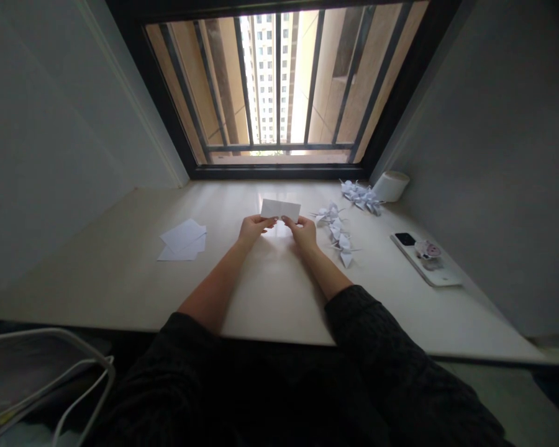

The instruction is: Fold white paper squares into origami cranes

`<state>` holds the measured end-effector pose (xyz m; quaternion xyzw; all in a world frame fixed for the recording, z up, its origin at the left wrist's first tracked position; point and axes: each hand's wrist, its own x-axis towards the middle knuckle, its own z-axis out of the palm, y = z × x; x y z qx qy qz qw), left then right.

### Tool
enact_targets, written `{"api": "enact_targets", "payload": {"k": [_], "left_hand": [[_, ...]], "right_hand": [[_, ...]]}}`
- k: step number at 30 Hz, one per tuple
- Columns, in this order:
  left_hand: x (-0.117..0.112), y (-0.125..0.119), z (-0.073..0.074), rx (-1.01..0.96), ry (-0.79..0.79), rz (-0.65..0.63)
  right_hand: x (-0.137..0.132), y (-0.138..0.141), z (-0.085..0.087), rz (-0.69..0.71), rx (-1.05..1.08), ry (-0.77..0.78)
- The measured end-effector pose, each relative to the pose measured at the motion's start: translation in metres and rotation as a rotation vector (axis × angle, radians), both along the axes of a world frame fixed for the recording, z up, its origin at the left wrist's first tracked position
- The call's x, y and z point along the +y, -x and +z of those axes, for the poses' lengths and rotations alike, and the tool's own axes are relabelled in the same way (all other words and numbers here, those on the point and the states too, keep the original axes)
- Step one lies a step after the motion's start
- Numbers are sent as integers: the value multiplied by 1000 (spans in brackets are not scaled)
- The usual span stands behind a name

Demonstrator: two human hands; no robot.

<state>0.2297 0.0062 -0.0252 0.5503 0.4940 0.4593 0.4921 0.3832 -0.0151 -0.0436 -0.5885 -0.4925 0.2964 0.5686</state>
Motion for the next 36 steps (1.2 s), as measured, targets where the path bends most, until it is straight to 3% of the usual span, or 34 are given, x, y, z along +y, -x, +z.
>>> {"api": "enact_targets", "payload": {"k": [8, 23, 29, 32, 36], "left_hand": [[0, 2, 4, -3, 12, -20], [-4, 8, 10, -70, 54, -324], [-6, 10, 11, -89, 71, -374], [-2, 12, 11, -126, 67, -325], [8, 12, 5, -66, -47, -32]], "right_hand": [[4, -3, -5, -16, 14, 5], [11, -14, -9, -40, 35, 9], [12, -16, -9, -42, 46, -3], [10, -17, -6, -66, 49, 4], [6, -16, -1, -74, -34, -15]]}}
